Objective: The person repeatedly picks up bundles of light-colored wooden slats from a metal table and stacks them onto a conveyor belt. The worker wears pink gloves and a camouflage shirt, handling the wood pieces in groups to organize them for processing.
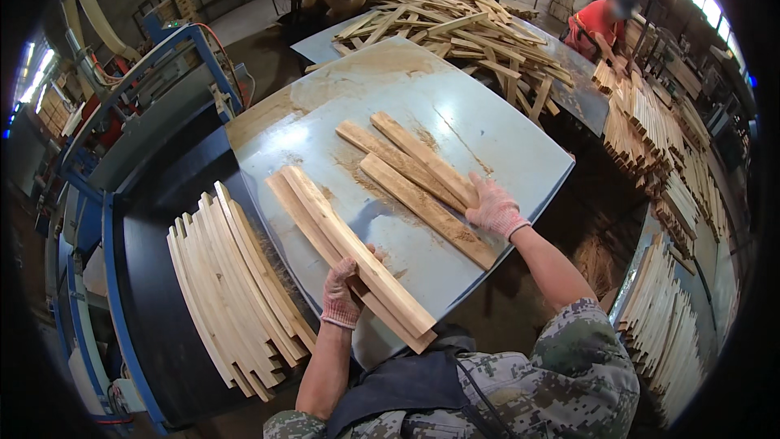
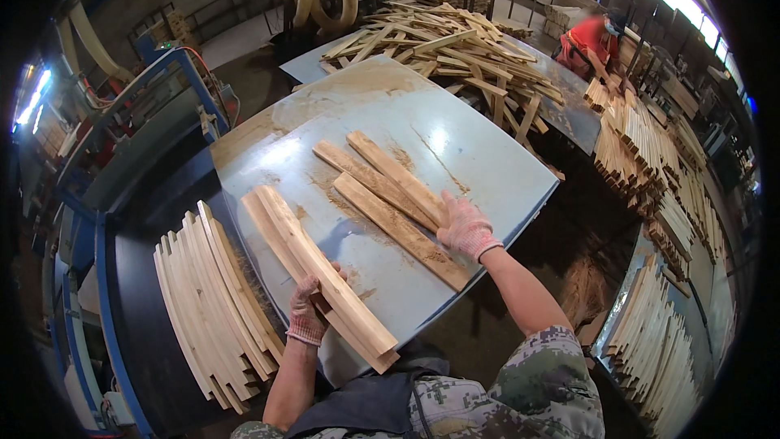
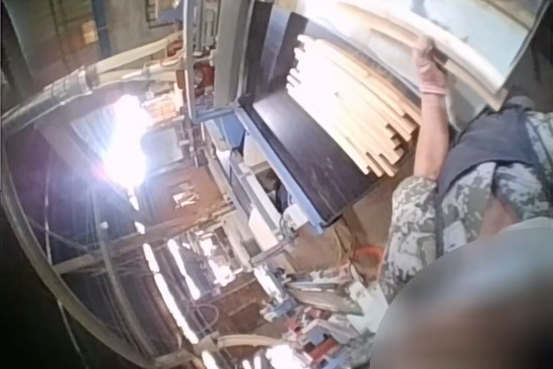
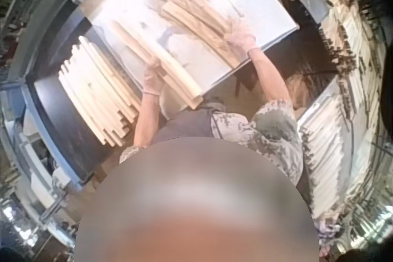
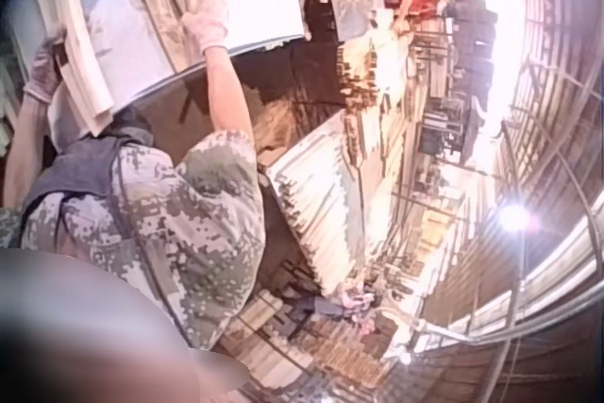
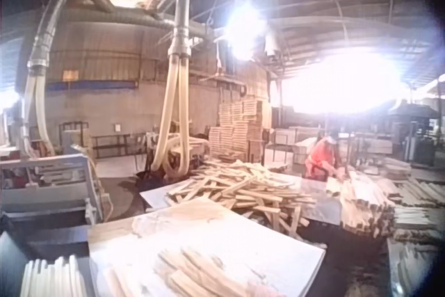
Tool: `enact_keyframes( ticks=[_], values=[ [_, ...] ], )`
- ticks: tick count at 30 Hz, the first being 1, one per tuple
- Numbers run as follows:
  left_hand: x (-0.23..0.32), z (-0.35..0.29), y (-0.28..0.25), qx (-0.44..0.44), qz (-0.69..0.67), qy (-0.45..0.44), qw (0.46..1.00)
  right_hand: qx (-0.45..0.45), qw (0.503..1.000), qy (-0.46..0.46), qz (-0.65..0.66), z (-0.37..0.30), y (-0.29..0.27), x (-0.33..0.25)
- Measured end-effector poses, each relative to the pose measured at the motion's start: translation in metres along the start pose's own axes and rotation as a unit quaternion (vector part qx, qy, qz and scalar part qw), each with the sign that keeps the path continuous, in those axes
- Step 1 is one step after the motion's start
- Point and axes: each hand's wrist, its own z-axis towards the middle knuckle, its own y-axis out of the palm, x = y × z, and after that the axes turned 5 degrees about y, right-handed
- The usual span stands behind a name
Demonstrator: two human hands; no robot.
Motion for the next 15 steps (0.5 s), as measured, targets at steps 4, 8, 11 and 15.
enact_keyframes(
  ticks=[4,8,11,15],
  values=[
    [0.010,-0.013,-0.008,0.015,0.007,0.006,1.000,0.006,0.999,-0.028,-0.040,0.002,-0.011,-0.012],
    [0.005,-0.015,-0.026,0.003,-0.007,-0.005,1.000,0.041,0.992,-0.069,0.096,0.019,0.011,0.024],
    [0.015,-0.025,-0.036,0.006,0.002,-0.012,1.000,-0.125,0.941,0.007,0.315,0.002,-0.028,-0.003],
    [0.017,-0.030,-0.030,0.023,0.022,0.007,0.999,-0.190,0.936,-0.031,0.296,-0.036,-0.027,0.012]
  ],
)
